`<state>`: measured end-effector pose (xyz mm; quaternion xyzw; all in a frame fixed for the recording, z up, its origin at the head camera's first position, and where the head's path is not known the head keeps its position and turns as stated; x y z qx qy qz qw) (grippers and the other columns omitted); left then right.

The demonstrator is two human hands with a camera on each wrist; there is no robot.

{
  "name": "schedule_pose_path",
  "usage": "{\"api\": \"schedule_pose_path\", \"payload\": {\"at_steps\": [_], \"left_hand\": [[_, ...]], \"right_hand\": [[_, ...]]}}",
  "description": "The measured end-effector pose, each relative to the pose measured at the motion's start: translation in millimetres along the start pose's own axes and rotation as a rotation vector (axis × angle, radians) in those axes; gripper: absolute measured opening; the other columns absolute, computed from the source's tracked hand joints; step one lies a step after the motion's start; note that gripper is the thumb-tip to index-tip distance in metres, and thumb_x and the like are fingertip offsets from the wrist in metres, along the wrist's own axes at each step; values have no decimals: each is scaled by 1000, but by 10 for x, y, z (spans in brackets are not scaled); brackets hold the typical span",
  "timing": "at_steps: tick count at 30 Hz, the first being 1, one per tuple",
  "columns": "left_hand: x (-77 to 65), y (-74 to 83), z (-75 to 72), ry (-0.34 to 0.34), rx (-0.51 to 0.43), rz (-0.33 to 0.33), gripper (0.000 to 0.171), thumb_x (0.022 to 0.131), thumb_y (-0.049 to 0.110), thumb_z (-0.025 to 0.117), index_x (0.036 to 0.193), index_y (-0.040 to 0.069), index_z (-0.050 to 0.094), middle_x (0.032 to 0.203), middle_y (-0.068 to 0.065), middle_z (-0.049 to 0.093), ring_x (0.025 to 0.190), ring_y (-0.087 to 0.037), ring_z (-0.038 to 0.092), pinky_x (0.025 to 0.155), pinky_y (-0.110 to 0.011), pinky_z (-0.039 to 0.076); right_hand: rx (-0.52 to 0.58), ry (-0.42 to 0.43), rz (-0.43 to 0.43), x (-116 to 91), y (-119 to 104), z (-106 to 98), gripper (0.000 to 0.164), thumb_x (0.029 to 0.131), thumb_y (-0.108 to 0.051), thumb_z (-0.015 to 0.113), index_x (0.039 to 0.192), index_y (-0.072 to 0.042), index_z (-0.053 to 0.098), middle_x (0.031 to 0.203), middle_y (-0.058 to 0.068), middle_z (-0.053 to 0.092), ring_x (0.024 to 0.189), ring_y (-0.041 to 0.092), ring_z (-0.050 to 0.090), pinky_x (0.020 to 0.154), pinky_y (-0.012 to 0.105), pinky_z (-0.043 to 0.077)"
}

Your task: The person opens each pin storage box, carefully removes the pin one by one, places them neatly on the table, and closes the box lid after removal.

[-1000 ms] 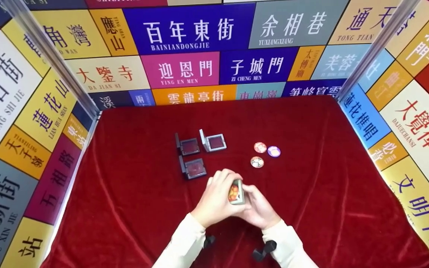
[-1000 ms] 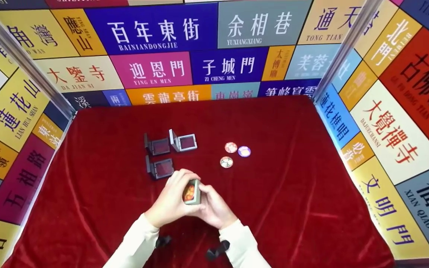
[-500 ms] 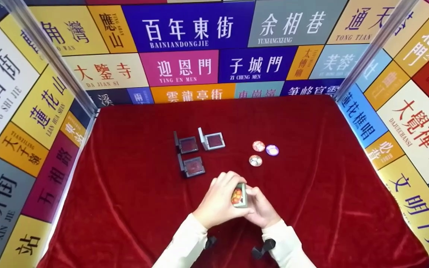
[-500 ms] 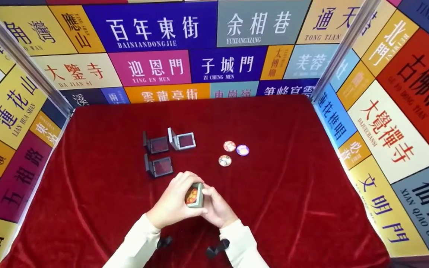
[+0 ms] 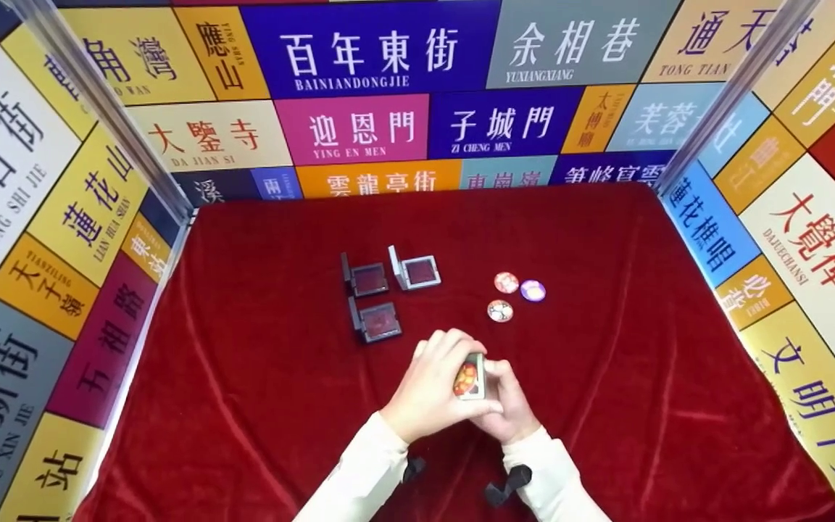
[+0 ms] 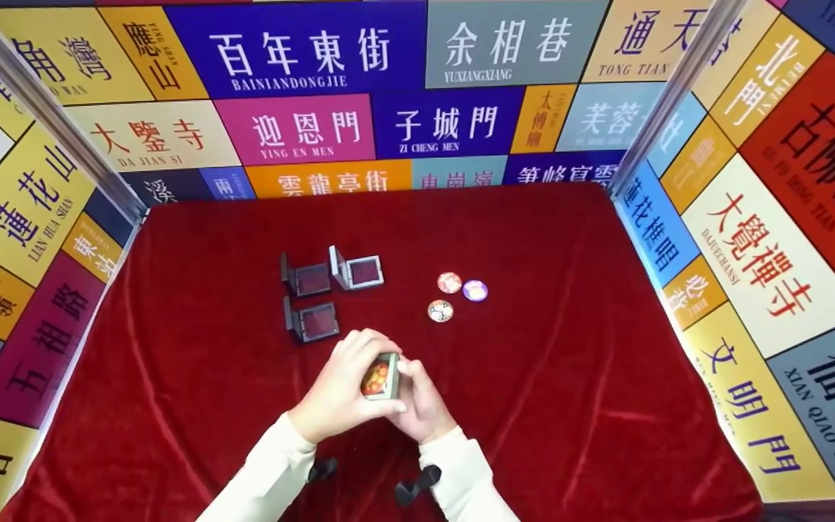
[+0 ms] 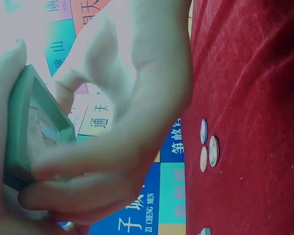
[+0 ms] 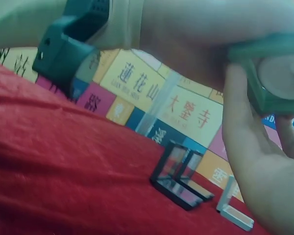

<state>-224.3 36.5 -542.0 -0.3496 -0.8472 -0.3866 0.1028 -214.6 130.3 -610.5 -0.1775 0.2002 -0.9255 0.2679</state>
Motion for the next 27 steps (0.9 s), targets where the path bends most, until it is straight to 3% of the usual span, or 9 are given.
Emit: {"api": "schedule_pose_path", "payload": {"at_steps": [4, 9, 13, 19, 22, 27], "left_hand": [[4, -4, -28, 28, 35, -23, 75, 77, 68, 90, 127, 16, 67, 124, 7, 60, 110, -13, 52, 86, -36, 40], [-25, -40, -70, 106, 106, -59, 77, 77, 71, 88, 127, 15, 68, 124, 5, 59, 111, -15, 51, 87, -37, 40], [-19, -47, -100, 160, 166, -93, 81, 75, 71, 89, 128, 13, 67, 124, 2, 58, 111, -19, 51, 88, -40, 39], [-33, -30, -127, 213, 233, -162, 88, 74, 75, 87, 130, 11, 63, 124, -2, 56, 111, -21, 52, 87, -40, 39], [-40, 14, -140, 228, 227, -133, 85, 78, 72, 86, 132, 10, 62, 126, -3, 56, 114, -22, 51, 89, -40, 39], [-60, 67, -142, 216, 229, -28, 81, 85, 69, 83, 133, 7, 63, 127, -5, 58, 115, -23, 52, 94, -42, 40]], "right_hand": [[23, 19, -3, 35, 39, 25, 34, 106, -28, 58, 129, -7, 72, 121, 5, 74, 106, 14, 72, 97, 28, 54], [-9, 127, -3, 74, 131, 72, 35, 110, -38, 59, 132, -13, 70, 121, 2, 73, 108, 13, 70, 97, 27, 53], [-36, 222, -56, 126, 181, 115, 39, 111, -49, 59, 133, -19, 68, 121, -1, 69, 109, 12, 66, 99, 26, 50], [-78, 255, -117, 165, 163, 190, 40, 113, -49, 52, 136, -19, 66, 122, -1, 66, 109, 13, 63, 99, 27, 50], [-103, 267, -129, 165, 128, 226, 39, 114, -48, 51, 136, -20, 67, 123, -1, 66, 110, 13, 63, 98, 26, 50], [-74, 276, -135, 153, 127, 280, 40, 116, -46, 45, 136, -21, 68, 129, -1, 66, 116, 14, 63, 103, 26, 49]]}}
Point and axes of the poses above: each hand's wrist, its own x-axis towards the middle knuckle, its own z-axis out of the palm, y = z × x, the point moved 7 cm from there along x, towards the middle knuckle
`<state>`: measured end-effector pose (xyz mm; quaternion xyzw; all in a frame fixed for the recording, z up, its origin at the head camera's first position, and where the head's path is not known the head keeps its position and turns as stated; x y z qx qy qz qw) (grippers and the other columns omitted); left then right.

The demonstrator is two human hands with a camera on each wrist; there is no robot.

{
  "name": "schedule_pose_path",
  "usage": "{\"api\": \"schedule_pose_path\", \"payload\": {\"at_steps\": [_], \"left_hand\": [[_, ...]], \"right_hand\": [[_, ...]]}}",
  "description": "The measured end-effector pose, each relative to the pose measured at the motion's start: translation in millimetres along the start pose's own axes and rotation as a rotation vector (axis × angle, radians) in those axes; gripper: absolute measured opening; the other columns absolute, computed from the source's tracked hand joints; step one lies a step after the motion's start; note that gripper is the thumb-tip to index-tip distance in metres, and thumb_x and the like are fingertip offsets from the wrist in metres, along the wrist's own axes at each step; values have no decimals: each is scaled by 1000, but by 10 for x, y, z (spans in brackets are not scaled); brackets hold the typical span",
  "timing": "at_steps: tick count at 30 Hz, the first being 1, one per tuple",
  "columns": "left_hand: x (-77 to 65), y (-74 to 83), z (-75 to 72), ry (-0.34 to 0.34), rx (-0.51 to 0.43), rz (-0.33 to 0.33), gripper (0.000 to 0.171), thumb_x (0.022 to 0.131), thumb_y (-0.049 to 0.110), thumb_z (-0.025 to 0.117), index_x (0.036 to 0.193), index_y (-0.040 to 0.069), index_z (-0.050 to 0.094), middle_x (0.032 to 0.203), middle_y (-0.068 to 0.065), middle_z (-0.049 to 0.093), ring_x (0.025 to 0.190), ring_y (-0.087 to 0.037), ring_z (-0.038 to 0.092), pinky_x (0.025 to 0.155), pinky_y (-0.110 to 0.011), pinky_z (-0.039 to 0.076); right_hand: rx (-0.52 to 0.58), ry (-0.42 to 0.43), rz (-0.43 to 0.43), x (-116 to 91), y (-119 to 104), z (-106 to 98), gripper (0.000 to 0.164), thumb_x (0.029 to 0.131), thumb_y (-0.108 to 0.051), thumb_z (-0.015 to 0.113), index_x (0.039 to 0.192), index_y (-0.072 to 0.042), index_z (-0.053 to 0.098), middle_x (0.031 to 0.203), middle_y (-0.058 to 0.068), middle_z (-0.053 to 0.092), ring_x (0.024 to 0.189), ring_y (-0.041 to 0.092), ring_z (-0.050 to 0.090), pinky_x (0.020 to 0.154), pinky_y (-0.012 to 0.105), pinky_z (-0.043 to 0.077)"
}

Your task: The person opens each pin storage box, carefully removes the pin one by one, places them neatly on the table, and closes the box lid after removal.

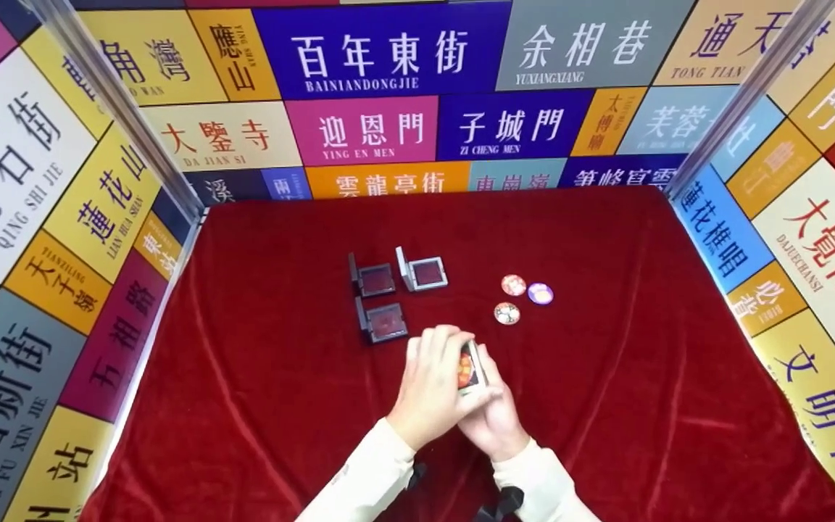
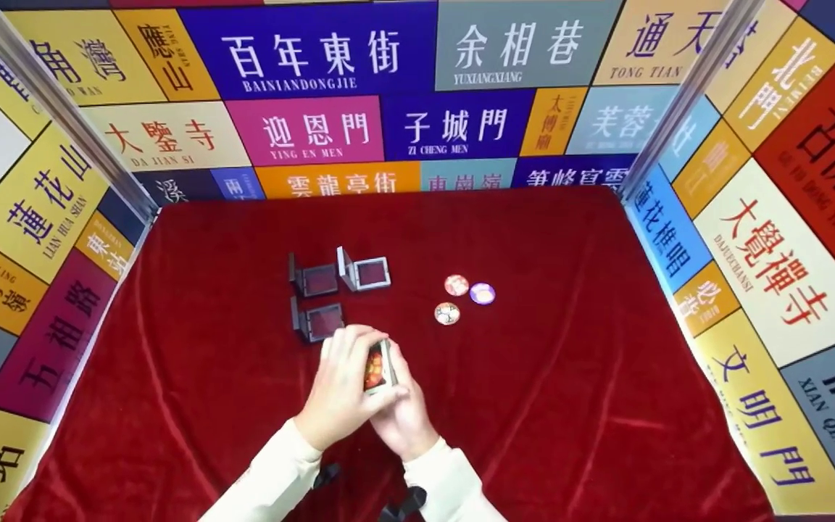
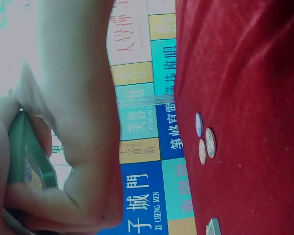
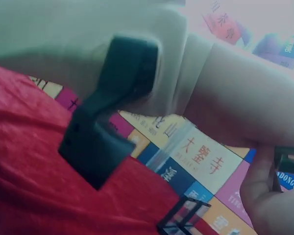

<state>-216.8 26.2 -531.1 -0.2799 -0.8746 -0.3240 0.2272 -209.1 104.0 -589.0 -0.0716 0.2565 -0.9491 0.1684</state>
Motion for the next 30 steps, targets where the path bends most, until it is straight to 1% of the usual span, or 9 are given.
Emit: {"api": "schedule_pose_path", "payload": {"at_steps": [3, 6, 9, 11, 14, 19, 22, 25, 30], "left_hand": [[-21, -13, 7, -8, 4, 16, 83, 84, 71, 82, 133, 6, 64, 127, -5, 58, 115, -23, 52, 94, -42, 40], [-35, -47, 14, -13, 9, -30, 85, 82, 74, 80, 132, 8, 64, 125, -4, 57, 113, -22, 52, 91, -42, 41], [-52, -66, 18, -17, 5, -83, 85, 81, 77, 79, 131, 10, 63, 124, -3, 57, 110, -21, 52, 87, -41, 41], [-56, -65, 4, -15, -8, -98, 86, 81, 79, 78, 130, 11, 62, 125, -3, 57, 110, -21, 52, 85, -41, 41], [-52, -56, -27, -14, -49, -75, 86, 81, 78, 78, 132, 11, 60, 128, -2, 57, 113, -21, 52, 88, -41, 40], [-18, -32, -63, -35, -81, 15, 82, 84, 71, 81, 134, 9, 61, 130, -2, 58, 116, -21, 51, 91, -40, 40], [11, -21, -82, -59, -55, 28, 80, 86, 71, 80, 133, 9, 63, 129, -2, 58, 115, -21, 52, 90, -39, 40], [36, -30, -91, -97, -5, 7, 81, 87, 74, 77, 133, 10, 64, 127, -1, 59, 114, -21, 52, 88, -40, 41], [43, -75, -105, -176, 76, -19, 81, 89, 73, 76, 135, 7, 67, 124, -3, 60, 111, -23, 54, 87, -42, 44]], "right_hand": [[21, 2, 12, -20, 30, 16, 42, 117, -46, 40, 138, -21, 67, 131, -1, 65, 120, 14, 62, 106, 27, 48], [16, 2, 16, -21, 54, 29, 43, 118, -45, 37, 139, -20, 65, 132, 0, 64, 120, 15, 61, 106, 27, 47], [-9, 11, 5, -46, 58, 34, 42, 117, -46, 41, 139, -20, 65, 131, -1, 64, 119, 14, 61, 106, 27, 47], [-40, 7, -8, -63, 50, 46, 41, 116, -46, 44, 140, -21, 65, 131, -1, 64, 118, 14, 61, 105, 27, 47], [-77, -17, -34, -67, 22, 84, 41, 116, -46, 42, 142, -22, 64, 133, -2, 64, 120, 14, 60, 107, 28, 47], [-66, -48, -49, -55, -6, 146, 44, 118, -44, 35, 144, -21, 63, 135, -1, 63, 123, 14, 59, 108, 27, 46], [-45, -31, -30, -41, 4, 140, 44, 118, -44, 35, 142, -21, 63, 134, -2, 63, 123, 14, 59, 109, 27, 46], [-21, 7, -3, -20, 19, 108, 44, 119, -43, 34, 140, -19, 65, 134, -1, 65, 122, 14, 61, 108, 27, 46], [41, 68, 53, 16, 83, 71, 47, 120, -39, 27, 135, -19, 67, 129, 1, 69, 117, 15, 65, 103, 27, 50]]}}
Point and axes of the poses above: each hand's wrist, its own x-axis towards the middle knuckle, its own z-axis out of the palm, y = z × x, the point moved 7 cm from there along x, towards the middle knuckle
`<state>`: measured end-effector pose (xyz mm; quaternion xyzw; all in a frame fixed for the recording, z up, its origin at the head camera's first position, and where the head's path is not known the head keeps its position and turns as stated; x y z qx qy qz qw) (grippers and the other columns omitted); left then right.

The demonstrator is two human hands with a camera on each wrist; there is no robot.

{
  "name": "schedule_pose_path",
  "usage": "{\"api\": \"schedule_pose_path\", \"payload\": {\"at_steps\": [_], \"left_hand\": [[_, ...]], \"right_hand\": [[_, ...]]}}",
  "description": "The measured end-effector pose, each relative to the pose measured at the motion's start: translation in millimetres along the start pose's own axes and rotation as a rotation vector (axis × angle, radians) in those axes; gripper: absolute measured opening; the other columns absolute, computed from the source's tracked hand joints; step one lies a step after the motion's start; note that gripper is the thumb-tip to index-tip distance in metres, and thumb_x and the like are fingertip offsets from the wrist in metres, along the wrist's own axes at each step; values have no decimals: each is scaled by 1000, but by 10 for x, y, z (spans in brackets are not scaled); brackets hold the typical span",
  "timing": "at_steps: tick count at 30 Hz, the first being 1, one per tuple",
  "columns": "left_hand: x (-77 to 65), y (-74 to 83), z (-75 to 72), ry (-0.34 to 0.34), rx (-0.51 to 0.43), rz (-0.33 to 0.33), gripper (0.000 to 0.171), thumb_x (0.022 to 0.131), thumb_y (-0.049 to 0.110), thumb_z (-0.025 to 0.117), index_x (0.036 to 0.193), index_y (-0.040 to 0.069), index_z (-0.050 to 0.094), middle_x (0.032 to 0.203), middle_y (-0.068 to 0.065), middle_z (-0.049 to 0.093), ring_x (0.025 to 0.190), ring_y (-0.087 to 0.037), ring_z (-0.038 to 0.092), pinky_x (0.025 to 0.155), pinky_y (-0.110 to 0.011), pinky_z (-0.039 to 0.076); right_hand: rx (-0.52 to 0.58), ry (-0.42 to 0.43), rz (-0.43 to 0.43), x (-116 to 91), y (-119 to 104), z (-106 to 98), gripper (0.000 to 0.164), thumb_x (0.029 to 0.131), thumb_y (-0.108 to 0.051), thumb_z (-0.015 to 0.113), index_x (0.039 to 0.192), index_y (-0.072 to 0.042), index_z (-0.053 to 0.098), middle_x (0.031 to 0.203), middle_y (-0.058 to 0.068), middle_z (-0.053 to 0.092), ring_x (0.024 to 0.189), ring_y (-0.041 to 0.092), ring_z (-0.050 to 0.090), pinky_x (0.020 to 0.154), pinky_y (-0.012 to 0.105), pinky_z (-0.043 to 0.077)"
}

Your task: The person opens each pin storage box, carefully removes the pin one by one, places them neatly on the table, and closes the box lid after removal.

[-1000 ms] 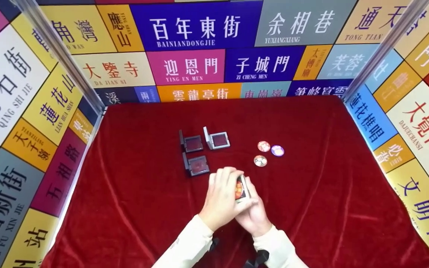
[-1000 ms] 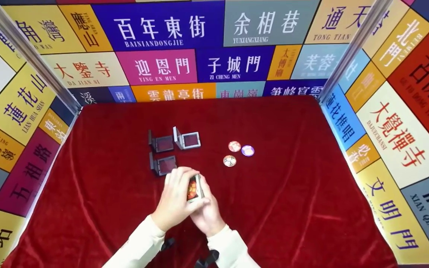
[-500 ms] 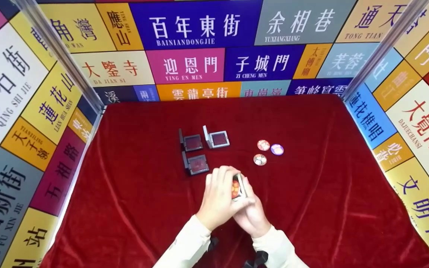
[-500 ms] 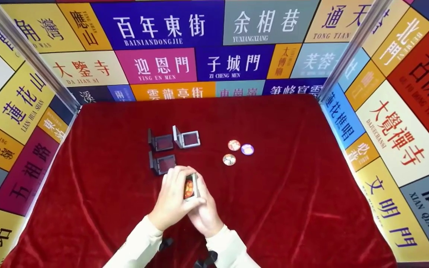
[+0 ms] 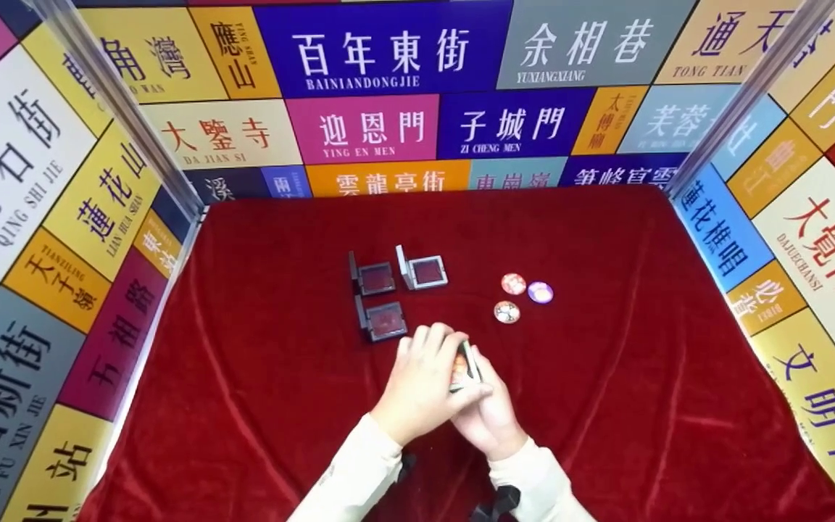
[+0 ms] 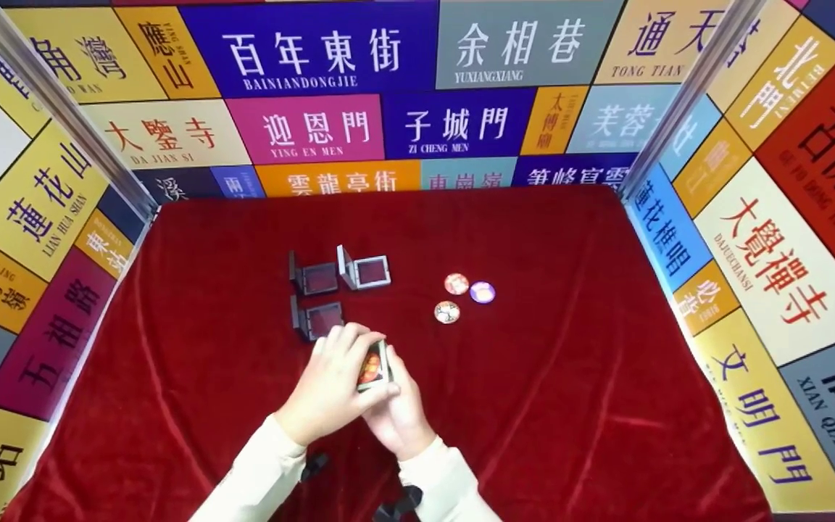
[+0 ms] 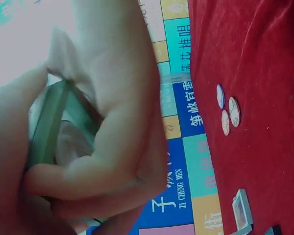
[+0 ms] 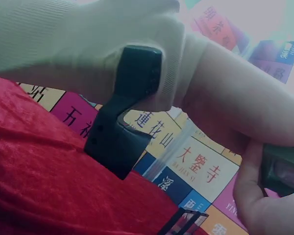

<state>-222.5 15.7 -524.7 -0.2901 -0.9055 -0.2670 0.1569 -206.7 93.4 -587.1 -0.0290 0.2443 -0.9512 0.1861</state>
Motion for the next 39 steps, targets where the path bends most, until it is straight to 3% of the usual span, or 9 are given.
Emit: {"api": "schedule_pose_path", "payload": {"at_steps": [5, 11, 15, 19, 23, 26, 32, 39], "left_hand": [[-1, -56, -31, -25, 55, -31, 80, 89, 72, 75, 131, 4, 69, 118, -7, 59, 105, -26, 54, 86, -44, 46], [7, -38, 27, -8, 73, -45, 72, 91, 68, 76, 125, 6, 69, 112, -7, 57, 99, -26, 53, 82, -43, 46], [7, -50, 65, 50, 27, -41, 68, 89, 66, 77, 124, 8, 69, 111, -4, 57, 98, -24, 53, 80, -41, 44], [1, -89, 56, 106, -17, -48, 73, 87, 68, 79, 128, 8, 69, 115, -4, 59, 103, -23, 54, 84, -42, 44], [6, -148, 5, 125, -127, -78, 74, 87, 65, 80, 134, 10, 70, 124, -4, 60, 111, -22, 53, 90, -44, 44], [13, -224, -64, 132, -243, -115, 73, 85, 61, 84, 137, 12, 70, 130, -1, 59, 116, -20, 52, 94, -44, 42], [22, -333, -210, 68, -446, -111, 79, 81, 48, 96, 144, 12, 65, 131, 3, 59, 119, -15, 56, 101, -39, 51], [-8, -482, -342, 45, -723, -175, 71, 82, 19, 98, 144, 16, 62, 131, 5, 61, 122, -15, 62, 107, -36, 53]], "right_hand": [[108, 93, 52, 42, 125, -1, 47, 119, -40, 32, 130, -18, 71, 124, 2, 70, 114, 15, 66, 99, 27, 51], [241, 196, 11, 10, 173, -43, 40, 118, -38, 42, 126, -13, 74, 125, 3, 71, 116, 16, 65, 105, 27, 48], [214, 182, -23, 6, 123, -54, 39, 118, -37, 43, 127, -14, 73, 126, 2, 70, 117, 15, 65, 106, 27, 47], [107, 157, -36, 52, 61, -34, 40, 118, -40, 41, 129, -17, 72, 127, 2, 69, 117, 15, 64, 105, 27, 48], [22, 130, -33, 72, 7, -30, 38, 116, -45, 47, 129, -20, 72, 121, 2, 70, 110, 14, 67, 97, 27, 53], [-31, 120, -13, 83, -25, -43, 42, 117, -45, 43, 130, -19, 74, 120, 2, 73, 107, 14, 69, 91, 29, 56], [-118, 133, 4, 97, -104, -115, 50, 120, -38, 27, 135, -17, 70, 129, 6, 73, 114, 21, 70, 94, 42, 57], [-131, 68, -19, 158, -182, -125, 49, 121, -36, 28, 144, -8, 61, 131, 14, 70, 109, 25, 73, 95, 47, 59]]}}
Point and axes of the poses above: each hand's wrist, its own x-axis towards the middle knuckle, its own z-axis out of the palm, y = z × x, the point moved 7 cm from there along x, towards the middle knuckle
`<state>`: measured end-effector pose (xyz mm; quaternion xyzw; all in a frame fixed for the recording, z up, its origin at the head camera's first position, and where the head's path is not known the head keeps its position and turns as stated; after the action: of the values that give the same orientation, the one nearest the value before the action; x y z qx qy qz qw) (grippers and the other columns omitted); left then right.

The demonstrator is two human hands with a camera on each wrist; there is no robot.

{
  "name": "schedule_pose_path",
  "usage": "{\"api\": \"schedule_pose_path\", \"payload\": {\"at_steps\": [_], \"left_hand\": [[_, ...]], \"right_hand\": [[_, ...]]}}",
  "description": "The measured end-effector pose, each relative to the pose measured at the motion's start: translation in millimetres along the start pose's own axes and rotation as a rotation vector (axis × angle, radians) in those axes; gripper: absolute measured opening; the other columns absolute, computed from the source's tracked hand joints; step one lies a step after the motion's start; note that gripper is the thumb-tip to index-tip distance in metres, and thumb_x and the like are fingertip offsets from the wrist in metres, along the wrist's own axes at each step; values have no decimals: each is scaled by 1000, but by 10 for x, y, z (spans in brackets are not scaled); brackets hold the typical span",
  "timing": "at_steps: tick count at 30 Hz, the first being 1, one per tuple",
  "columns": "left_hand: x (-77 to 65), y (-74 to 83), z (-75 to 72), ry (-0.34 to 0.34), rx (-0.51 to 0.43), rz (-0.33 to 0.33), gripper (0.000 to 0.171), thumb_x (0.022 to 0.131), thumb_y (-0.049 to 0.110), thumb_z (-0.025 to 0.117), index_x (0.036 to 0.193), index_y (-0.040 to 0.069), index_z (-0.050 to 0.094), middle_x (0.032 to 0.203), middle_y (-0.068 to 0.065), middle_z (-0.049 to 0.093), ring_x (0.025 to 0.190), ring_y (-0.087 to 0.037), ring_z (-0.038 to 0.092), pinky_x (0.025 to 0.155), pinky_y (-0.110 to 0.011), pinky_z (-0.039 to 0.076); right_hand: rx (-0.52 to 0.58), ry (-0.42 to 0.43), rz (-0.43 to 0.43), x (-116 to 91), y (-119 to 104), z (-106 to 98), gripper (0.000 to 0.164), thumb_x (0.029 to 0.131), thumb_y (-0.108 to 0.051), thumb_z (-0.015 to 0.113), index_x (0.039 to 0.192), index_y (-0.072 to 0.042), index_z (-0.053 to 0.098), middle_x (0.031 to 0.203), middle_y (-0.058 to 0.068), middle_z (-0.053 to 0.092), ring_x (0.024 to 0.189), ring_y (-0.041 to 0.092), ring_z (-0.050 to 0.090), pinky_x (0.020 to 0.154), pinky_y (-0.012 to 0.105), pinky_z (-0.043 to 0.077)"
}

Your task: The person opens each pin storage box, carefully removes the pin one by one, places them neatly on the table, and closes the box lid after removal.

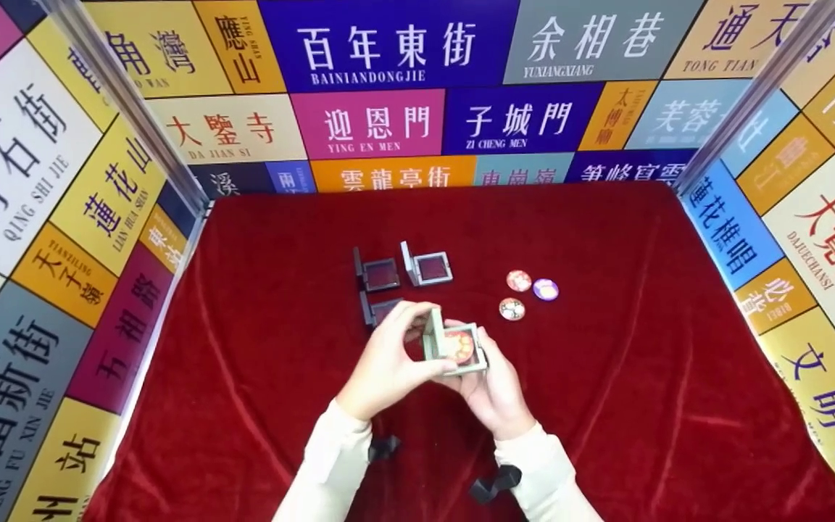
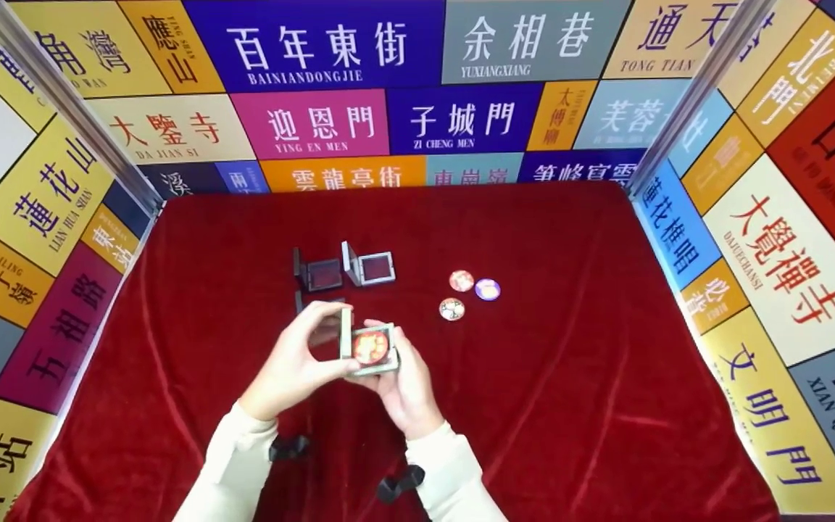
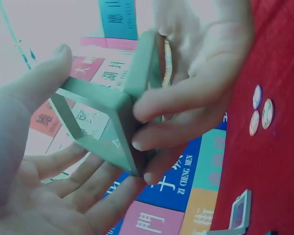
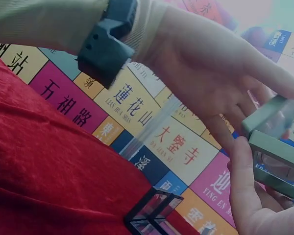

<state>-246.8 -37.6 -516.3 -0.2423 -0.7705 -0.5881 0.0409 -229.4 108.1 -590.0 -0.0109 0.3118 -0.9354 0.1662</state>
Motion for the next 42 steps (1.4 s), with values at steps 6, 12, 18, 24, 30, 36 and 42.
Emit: {"api": "schedule_pose_path", "payload": {"at_steps": [6, 12, 18, 24, 30, 36, 42], "left_hand": [[-47, -101, -21, 29, -259, -23, 71, 89, -1, 88, 149, 12, 54, 140, -19, 56, 134, -32, 55, 113, -43, 48], [-71, -180, -14, 40, -350, -11, 70, 90, -2, 87, 149, 8, 52, 140, -29, 52, 136, -47, 52, 114, -46, 47], [-96, -273, -42, 43, -302, -34, 73, 88, -4, 88, 152, 6, 53, 142, -23, 54, 138, -42, 52, 116, -45, 45], [-119, -350, -50, 48, -309, -58, 72, 90, -3, 86, 152, 3, 51, 143, -20, 54, 141, -37, 52, 116, -45, 44], [-133, -412, -18, 53, -329, -76, 71, 89, -6, 85, 152, 3, 52, 141, -17, 56, 142, -29, 53, 117, -44, 44], [-83, -468, 41, 48, -384, -77, 73, 87, -6, 86, 151, 0, 51, 142, -26, 54, 138, -42, 54, 117, -43, 45], [181, -715, 67, 29, -308, -140, 77, 84, -12, 87, 150, -5, 48, 148, -28, 50, 144, -41, 52, 118, -36, 42]], "right_hand": [[41, 11, -16, 38, -51, -36, 46, 121, -33, 29, 143, -9, 61, 136, 16, 67, 111, 29, 74, 95, 48, 60], [-260, 38, -178, 55, -228, -97, 39, 120, -19, 39, 149, -3, 57, 137, 23, 64, 115, 30, 71, 93, 46, 61], [-1212, -19, -660, -63, -643, 145, 46, 100, 0, 76, 145, -4, 67, 141, 15, 66, 131, 31, 61, 110, 38, 48], [-1732, -237, -728, -86, -641, 345, 44, 92, -14, 89, 135, -13, 76, 136, 3, 68, 128, 21, 61, 110, 37, 48], [-1859, -332, -756, -28, -613, 389, 36, 91, -16, 90, 124, -10, 80, 124, 3, 71, 117, 23, 63, 103, 43, 51], [-1841, -338, -822, 24, -723, 418, 35, 90, -18, 90, 123, -10, 80, 118, 3, 70, 111, 23, 63, 98, 41, 52], [-1678, -224, -931, -69, -1137, 421, 38, 86, -12, 88, 123, -7, 79, 122, 10, 70, 119, 33, 62, 111, 42, 44]]}}
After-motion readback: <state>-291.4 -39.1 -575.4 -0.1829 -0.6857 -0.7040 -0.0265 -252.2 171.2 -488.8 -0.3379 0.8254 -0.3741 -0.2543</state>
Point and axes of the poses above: each hand's wrist, its own x-axis towards the middle knuckle, its own z-axis out of the palm, y = z × x, the point moved 7 cm from there along x, towards the middle knuckle
